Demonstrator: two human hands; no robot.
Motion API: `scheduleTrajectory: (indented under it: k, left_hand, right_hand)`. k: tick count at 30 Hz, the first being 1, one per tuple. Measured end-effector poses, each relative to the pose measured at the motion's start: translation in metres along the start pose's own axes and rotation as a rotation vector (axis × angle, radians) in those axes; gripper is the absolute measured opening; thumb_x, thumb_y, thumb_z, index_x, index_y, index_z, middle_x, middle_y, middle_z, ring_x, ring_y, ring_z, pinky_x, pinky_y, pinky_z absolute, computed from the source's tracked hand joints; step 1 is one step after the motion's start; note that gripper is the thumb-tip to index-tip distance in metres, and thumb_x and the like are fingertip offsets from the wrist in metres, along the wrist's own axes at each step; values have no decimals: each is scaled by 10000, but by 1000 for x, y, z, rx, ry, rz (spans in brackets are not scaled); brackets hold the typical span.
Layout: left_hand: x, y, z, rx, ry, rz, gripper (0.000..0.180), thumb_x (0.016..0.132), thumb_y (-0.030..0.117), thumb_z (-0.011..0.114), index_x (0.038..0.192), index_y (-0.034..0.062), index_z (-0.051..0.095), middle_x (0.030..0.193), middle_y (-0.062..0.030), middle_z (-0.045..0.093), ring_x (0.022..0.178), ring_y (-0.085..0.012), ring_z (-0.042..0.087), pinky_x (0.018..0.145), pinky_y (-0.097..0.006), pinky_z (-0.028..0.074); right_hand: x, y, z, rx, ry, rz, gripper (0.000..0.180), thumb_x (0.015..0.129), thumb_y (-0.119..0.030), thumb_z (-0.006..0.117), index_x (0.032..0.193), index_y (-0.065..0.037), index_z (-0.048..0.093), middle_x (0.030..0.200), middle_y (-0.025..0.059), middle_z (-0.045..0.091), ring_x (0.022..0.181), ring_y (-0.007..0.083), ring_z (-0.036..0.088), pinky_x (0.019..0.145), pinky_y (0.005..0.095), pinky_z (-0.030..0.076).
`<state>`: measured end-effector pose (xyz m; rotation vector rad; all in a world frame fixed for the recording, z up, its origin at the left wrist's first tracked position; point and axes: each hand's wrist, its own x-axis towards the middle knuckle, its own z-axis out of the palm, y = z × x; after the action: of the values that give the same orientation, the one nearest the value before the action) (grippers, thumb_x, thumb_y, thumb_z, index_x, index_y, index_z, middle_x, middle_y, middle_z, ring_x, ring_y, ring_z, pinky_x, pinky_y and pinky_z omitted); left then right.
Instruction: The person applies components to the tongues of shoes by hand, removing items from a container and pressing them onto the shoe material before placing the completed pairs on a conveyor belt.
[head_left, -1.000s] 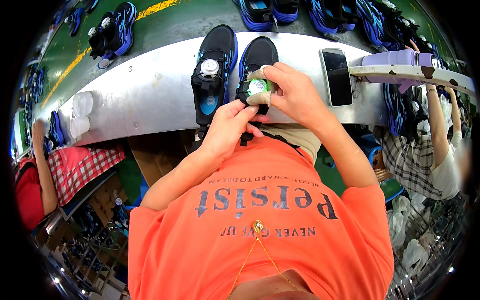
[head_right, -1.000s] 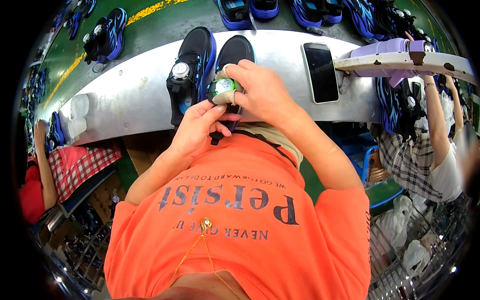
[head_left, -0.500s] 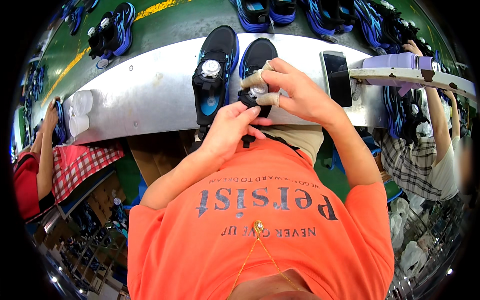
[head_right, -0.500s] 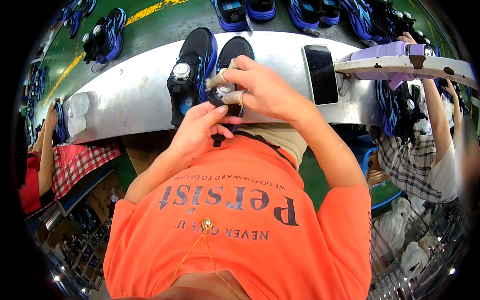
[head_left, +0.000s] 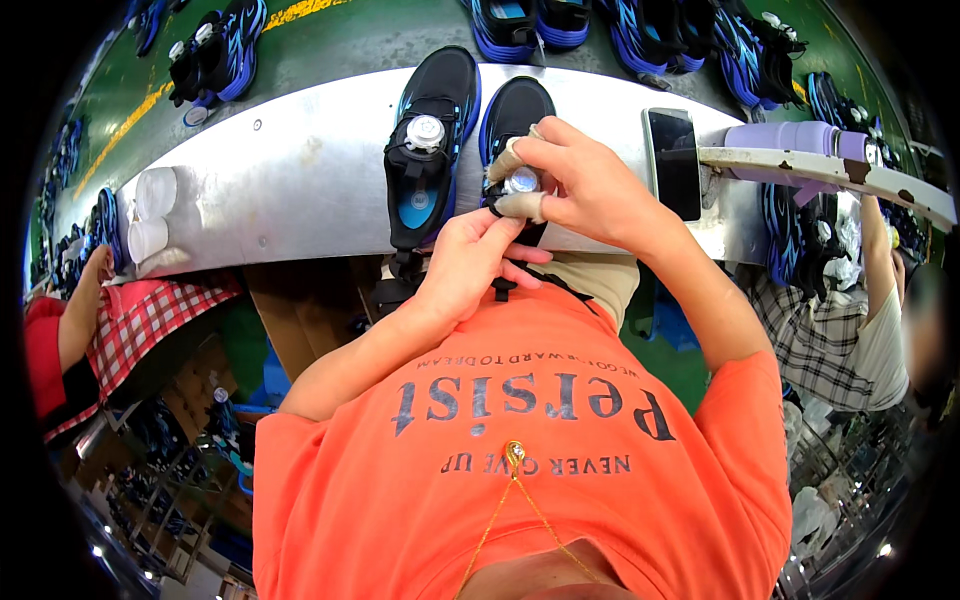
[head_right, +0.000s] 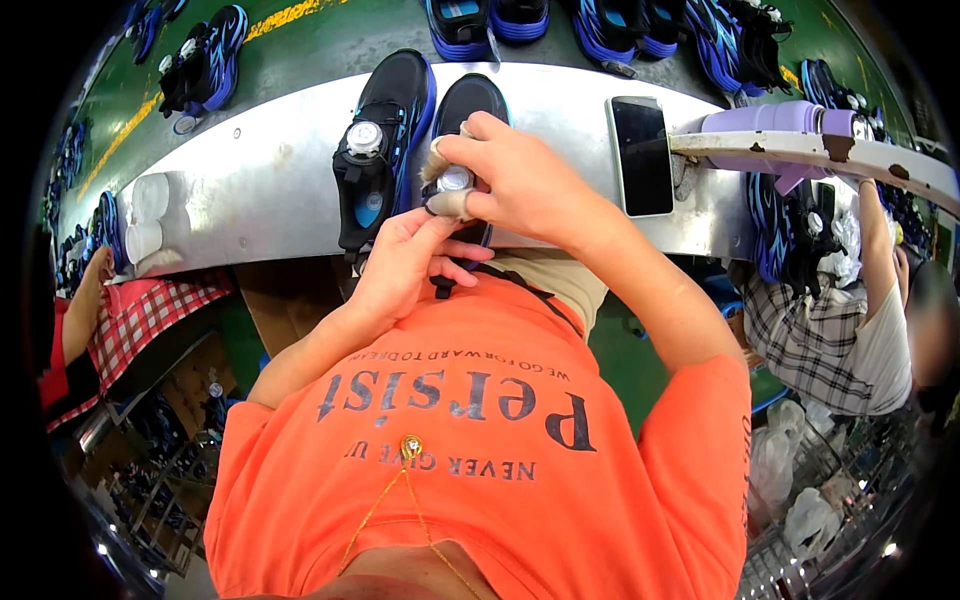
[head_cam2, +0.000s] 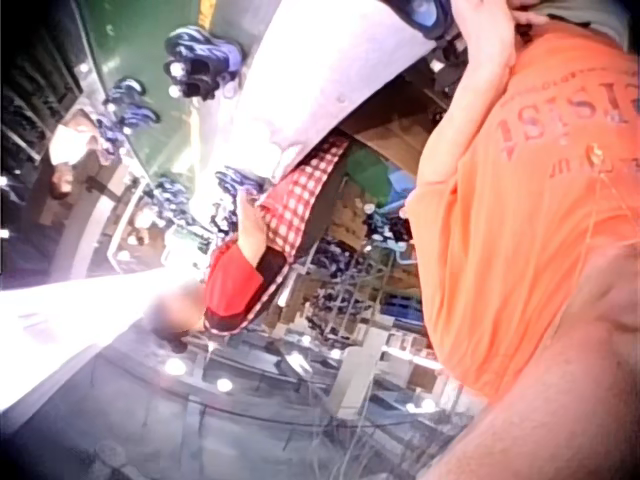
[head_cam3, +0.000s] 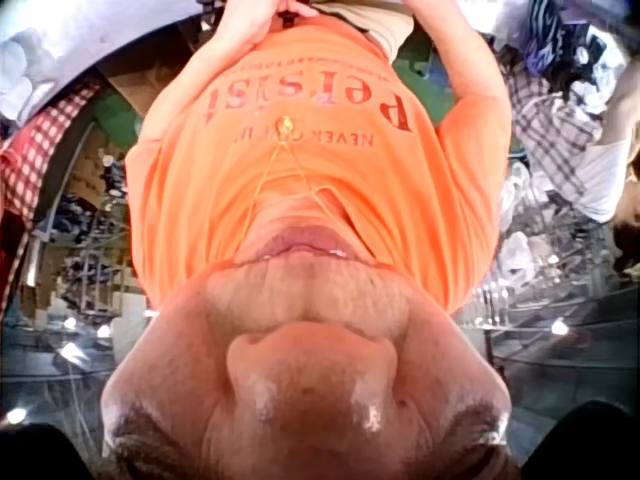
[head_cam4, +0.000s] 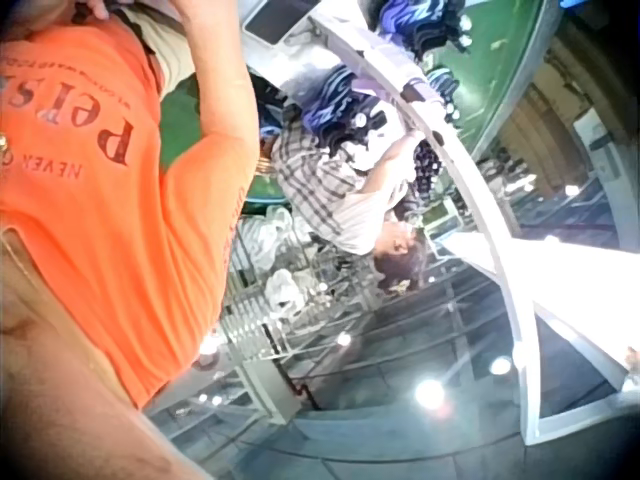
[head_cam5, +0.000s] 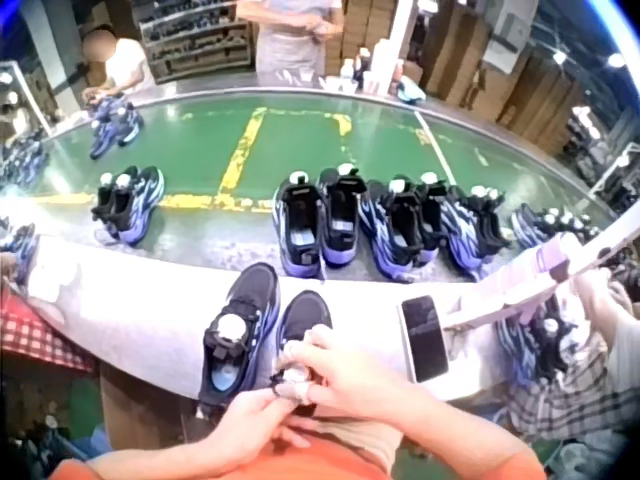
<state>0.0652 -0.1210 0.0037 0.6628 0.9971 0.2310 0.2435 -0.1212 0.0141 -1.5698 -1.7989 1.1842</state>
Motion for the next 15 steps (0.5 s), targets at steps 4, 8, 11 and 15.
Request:
scheduleTrajectory:
  k: [4,8,11,15]
  left_hand:
    - [5,-2,-2,-6,-21,-21,362,974,220,486,1149,-90,552,1131,-160,602,933,-271,674,668,-303,592]
    - [8,-2,-5,-14,-4,-21,369,976,223,494,1149,-98,549,1122,-169,607,937,-272,673,680,-312,595]
    - [6,4,-5,-26,-12,26,370,977,230,500,1144,-97,548,1124,-171,608,944,-272,671,678,-308,593]
    - [9,3,-9,-32,-22,42,353,982,233,498,1131,-82,551,1130,-163,608,952,-272,668,680,-305,591]
  right_hand:
    - [10,20,5,50,17,-74,266,645,-47,653,906,-100,662,839,36,493,680,146,505,620,262,444]
    - [13,21,2,106,-19,-6,262,669,-93,711,927,-79,667,835,29,540,693,107,502,598,231,435]
    - [7,20,-3,194,-59,11,283,708,-135,757,976,-82,680,809,22,557,672,100,495,591,229,434]
    - [0,18,4,107,114,0,343,731,-174,784,1046,-81,683,768,11,556,617,99,475,562,247,421]
